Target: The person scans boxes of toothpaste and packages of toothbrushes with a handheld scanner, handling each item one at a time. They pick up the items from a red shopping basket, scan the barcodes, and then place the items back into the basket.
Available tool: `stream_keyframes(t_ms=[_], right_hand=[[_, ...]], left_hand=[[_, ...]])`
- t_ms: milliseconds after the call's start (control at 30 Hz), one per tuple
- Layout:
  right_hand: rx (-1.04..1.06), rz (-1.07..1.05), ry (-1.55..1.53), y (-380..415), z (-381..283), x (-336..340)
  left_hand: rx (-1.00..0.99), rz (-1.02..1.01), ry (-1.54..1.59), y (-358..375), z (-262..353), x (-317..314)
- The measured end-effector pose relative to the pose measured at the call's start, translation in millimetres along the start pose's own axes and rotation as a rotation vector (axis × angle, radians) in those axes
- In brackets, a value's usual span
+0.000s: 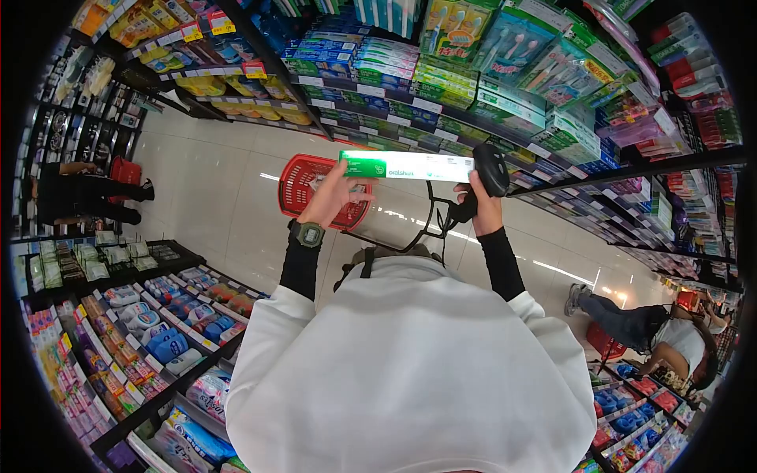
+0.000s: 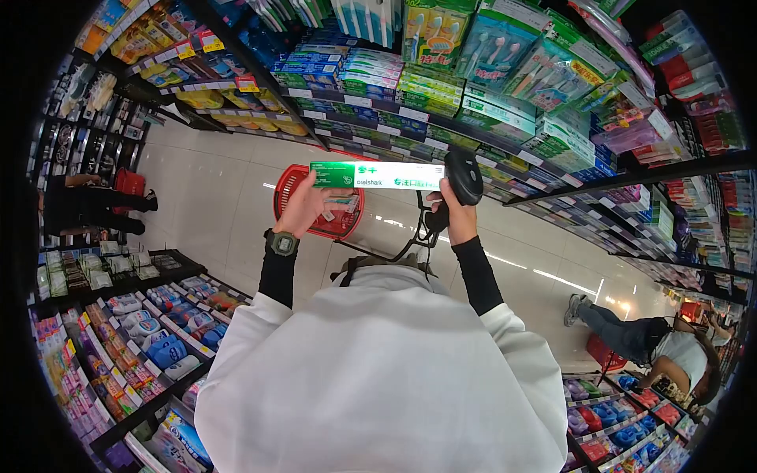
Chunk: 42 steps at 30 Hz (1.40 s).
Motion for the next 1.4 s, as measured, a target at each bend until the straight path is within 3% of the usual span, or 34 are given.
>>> stream_keyframes(t_ms=[33, 100, 167, 267, 367, 433, 500, 567, 800, 967, 1067, 1400], right_hand=[[-0.028, 0.009, 0.026, 1, 1, 1], [-0.047, 0.022, 0.049, 1, 1, -1], [-0.069, 0.011, 0.052, 2, 3, -3], [-0.080, 0.008, 0.053, 2, -1, -7], [-0.135, -0.005, 0.061, 1, -6, -5], [-0.079, -0.044, 0.062, 2, -15, -13], [-0.069, -0.059, 0.058, 0, -16, -8], [-0.102, -0.104, 0.022, 2, -15, -9], [0.004, -0.162, 0.016, 14, -7, -3], [0.051, -0.152, 0.081, 15, -9, 4], [-0.004, 0.036, 0.031, 14, -7, 13], [-0.029, 0.039, 0.013, 13, -17, 27]], left_hand=[[0.002, -0.004, -0.004, -3, -7, 1], [-0.225, 0.118, 0.030, -9, -6, 5], [-0.273, 0.128, 0.086, -10, -5, 3], [-0.494, 0.252, -0.001, -7, 9, -7], [-0.418, 0.395, -0.203, -10, 3, 11], [-0.424, 0.445, -0.180, -17, -2, 21], [-0.235, 0.462, -0.080, -21, -7, 27], [-0.203, 0.491, -0.095, -23, -8, 27], [0.151, 0.175, -0.080, -28, -26, 32], [0.139, 0.111, -0.023, -19, -21, 13], [0.011, 0.006, -0.015, -21, -13, -2], [-0.081, 0.029, -0.061, -35, -8, -24]])
Point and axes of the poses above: each hand's wrist, its own y-axis away from the middle knuckle, its own x-axis out of the back of the hand, z = x × y, the point moved 5 cm from there along -y, towards the middle knuckle, and after that the axes turned 10 degrees about x, right-handed, at the moved point
